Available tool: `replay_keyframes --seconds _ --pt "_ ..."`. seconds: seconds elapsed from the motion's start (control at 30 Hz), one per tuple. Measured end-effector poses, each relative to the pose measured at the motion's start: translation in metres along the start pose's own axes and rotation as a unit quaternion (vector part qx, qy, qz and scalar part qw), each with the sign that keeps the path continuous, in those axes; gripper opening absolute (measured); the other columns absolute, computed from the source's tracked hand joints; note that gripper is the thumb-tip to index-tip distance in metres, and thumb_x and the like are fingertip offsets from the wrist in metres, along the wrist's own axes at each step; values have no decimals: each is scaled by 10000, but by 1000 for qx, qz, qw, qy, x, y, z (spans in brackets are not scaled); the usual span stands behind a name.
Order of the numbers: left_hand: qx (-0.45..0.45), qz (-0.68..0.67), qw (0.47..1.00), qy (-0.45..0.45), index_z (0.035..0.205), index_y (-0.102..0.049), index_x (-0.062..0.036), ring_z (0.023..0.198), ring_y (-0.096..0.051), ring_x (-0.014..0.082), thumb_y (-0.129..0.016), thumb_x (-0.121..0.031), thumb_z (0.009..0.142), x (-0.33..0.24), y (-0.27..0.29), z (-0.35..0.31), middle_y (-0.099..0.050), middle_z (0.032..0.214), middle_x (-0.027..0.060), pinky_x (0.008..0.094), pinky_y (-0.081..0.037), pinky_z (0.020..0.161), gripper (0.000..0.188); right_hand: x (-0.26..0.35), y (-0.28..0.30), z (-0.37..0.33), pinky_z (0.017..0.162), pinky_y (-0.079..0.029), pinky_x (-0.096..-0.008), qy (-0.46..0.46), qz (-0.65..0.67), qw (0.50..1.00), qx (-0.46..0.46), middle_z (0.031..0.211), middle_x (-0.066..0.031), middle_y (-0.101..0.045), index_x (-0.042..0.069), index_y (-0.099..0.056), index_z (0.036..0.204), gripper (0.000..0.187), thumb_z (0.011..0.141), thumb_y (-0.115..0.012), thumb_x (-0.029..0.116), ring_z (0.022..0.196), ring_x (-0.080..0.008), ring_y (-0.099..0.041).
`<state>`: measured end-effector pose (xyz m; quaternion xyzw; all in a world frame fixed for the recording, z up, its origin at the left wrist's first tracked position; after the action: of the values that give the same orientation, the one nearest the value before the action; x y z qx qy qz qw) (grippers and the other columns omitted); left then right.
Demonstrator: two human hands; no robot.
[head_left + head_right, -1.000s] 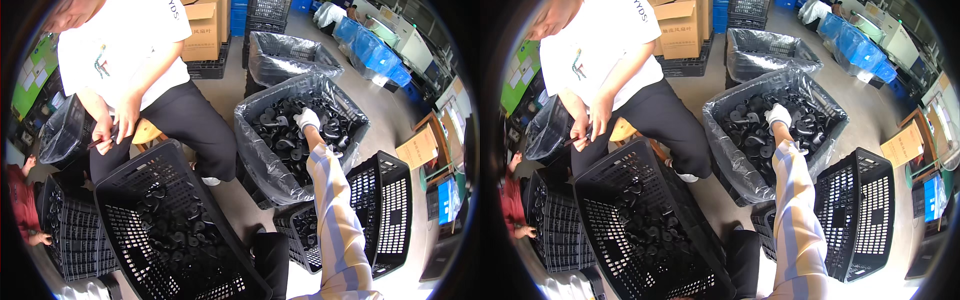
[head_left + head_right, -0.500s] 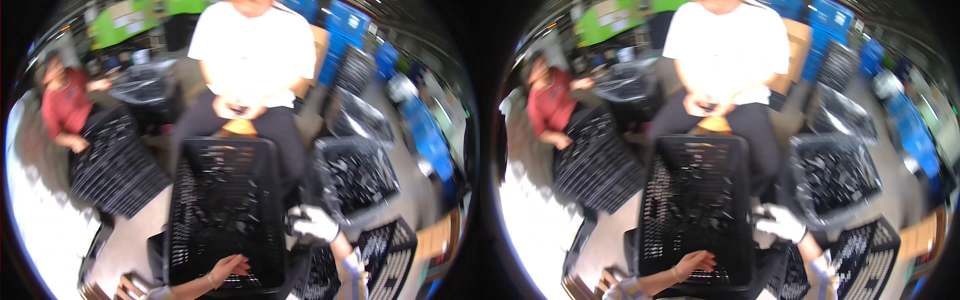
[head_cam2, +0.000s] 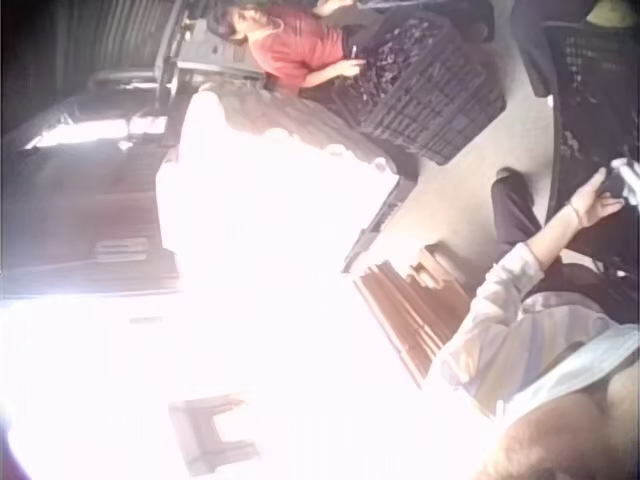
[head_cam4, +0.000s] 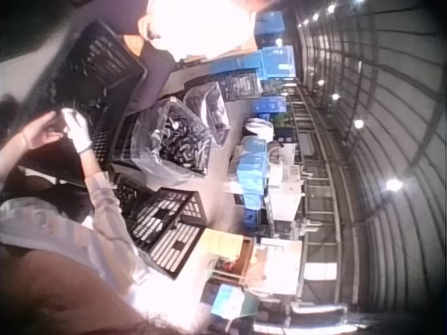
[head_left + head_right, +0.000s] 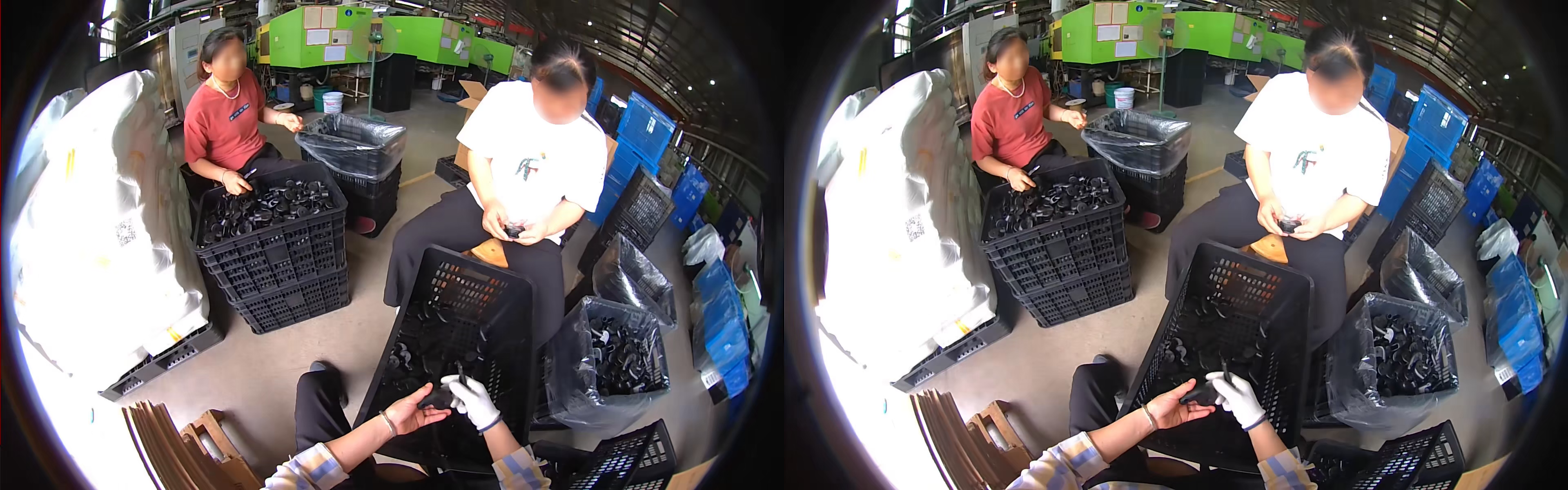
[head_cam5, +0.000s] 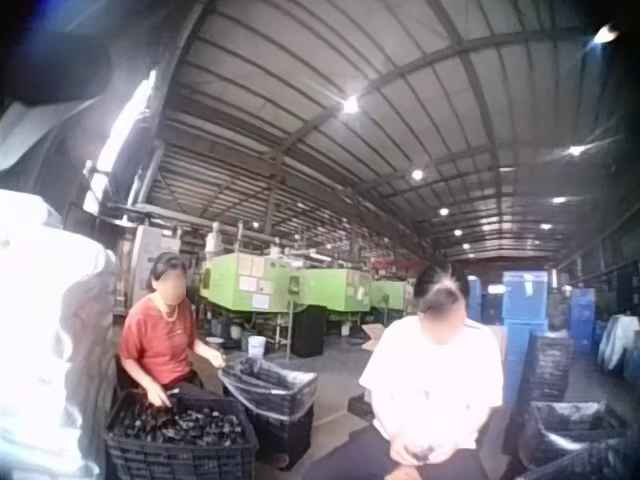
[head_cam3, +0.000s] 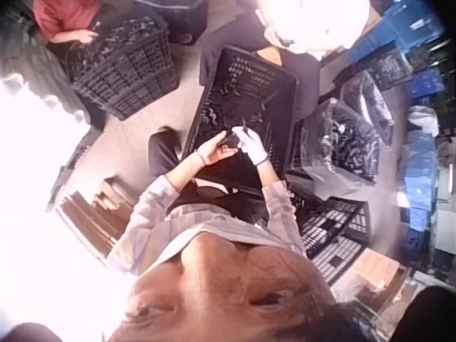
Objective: The person takes plastic components from a crate, trims them with a knife, and places the processed components into another crate.
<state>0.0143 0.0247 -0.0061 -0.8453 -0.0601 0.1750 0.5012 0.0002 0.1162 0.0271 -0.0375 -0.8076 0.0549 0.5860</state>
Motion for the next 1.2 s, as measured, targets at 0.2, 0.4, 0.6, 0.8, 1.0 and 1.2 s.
replay_keyframes --seconds 0.2,0.4,0.6,0.8,1.0,1.2 --pt "-155 -25 983 -98 950 -496 -45 688 -544 223 -488 -358 794 -20 35 6 -559 767 66 363 -473 701 350 -95 47 11 370 -334 -187 -185 -64 968 -158 777 -60 -580 58 -533 932 246 787 -502 254 508 -87 -504" --pt "-217 -21 967 -130 961 -494 -63 675 -526 223 -393 -352 837 -21 53 9 -553 852 74 373 -458 675 331 -2 16 0 804 -388 -337 96 -415 872 -240 982 -149 -520 69 -489 1047 354 749 -542 253 909 -311 -494" --pt "-64 -68 984 -149 1011 -476 -46 927 -500 241 -331 -205 841 -13 33 12 -526 988 113 366 -374 849 274 62 -87 -18 743 -403 -334 395 -404 789 -241 845 -103 -560 62 -593 815 145 757 -480 133 830 -256 -512" --pt "-45 -114 960 -253 942 -505 -34 881 -508 207 -424 -89 781 -39 31 1 -540 932 83 336 -390 823 188 31 -58 13 675 -429 -327 248 -227 903 -266 809 -103 -556 57 -565 790 116 748 -524 157 774 -252 -535" --pt "-130 -107 970 -175 926 -485 -63 834 -513 179 -409 -119 805 -30 42 6 -531 864 59 315 -430 742 154 29 -67 7 732 -420 -316 274 -257 885 -275 917 -112 -539 61 -520 932 211 742 -553 147 848 -252 -522" --pt "-153 -9 954 -257 913 -482 -61 825 -502 145 -407 -121 825 -38 35 2 -529 844 46 273 -407 746 131 8 -43 29 685 -430 -272 221 -145 935 -237 817 -96 -589 14 -561 886 207 817 -411 139 762 -181 -559"
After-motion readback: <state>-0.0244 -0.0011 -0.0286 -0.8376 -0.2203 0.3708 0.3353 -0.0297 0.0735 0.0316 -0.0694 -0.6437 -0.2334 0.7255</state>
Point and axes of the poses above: each hand's wrist, its own z-axis towards the middle knuckle, its own y-axis out of the back of the hand, x = y × z, the point moved 9 cm from there along z, towards the middle knuckle
